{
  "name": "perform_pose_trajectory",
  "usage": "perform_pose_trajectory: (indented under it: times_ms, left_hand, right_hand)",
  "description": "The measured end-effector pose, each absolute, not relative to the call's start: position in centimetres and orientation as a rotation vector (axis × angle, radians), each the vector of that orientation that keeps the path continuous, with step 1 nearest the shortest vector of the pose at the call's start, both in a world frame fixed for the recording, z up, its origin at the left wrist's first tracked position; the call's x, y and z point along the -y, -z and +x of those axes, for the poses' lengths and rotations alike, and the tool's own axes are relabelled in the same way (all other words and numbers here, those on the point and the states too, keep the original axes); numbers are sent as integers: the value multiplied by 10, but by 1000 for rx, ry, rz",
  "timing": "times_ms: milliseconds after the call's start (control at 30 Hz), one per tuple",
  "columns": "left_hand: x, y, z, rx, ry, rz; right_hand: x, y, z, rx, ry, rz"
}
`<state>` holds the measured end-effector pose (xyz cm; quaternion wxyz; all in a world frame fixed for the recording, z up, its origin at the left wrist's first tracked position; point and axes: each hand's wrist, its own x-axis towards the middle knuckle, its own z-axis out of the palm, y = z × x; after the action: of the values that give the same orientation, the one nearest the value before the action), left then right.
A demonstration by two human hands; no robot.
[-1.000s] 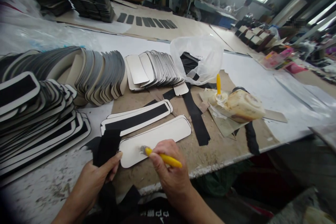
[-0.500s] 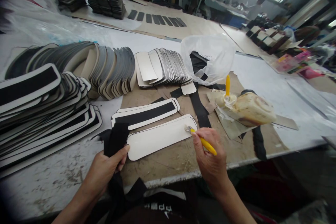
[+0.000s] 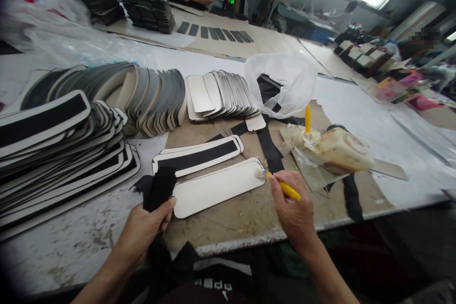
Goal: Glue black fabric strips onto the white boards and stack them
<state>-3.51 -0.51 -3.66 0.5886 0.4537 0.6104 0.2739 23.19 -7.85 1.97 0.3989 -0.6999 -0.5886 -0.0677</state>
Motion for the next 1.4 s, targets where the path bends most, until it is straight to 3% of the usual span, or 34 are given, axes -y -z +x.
perform_pose_trajectory:
  times_ms: [267, 567, 833, 967, 1067, 1267, 1400]
  left_hand:
    - [-2, 18, -48, -1454, -719, 907]
    - [12, -8, -58, -1340, -878, 893]
    - [15, 0, -73, -1687, -1019, 1071]
    - [31, -18, -76, -1590, -955, 1165]
    - [45, -36, -74, -1302, -795, 1233]
    - [63, -51, -61, -891, -588, 1230]
    - [68, -46, -51, -865, -488, 1202]
  right_hand:
    - [90, -54, 221, 1561, 401, -1750]
    - [41, -47, 147, 1832, -349, -1522]
    - [28, -29, 117, 2018, -433, -1462]
    - [30, -31, 119, 2011, -553, -1454]
    - [28, -39, 119, 1949, -789, -1441]
    - [33, -64, 119, 1583, -1768, -1201]
    - [46, -73, 117, 1285, -1779, -1225]
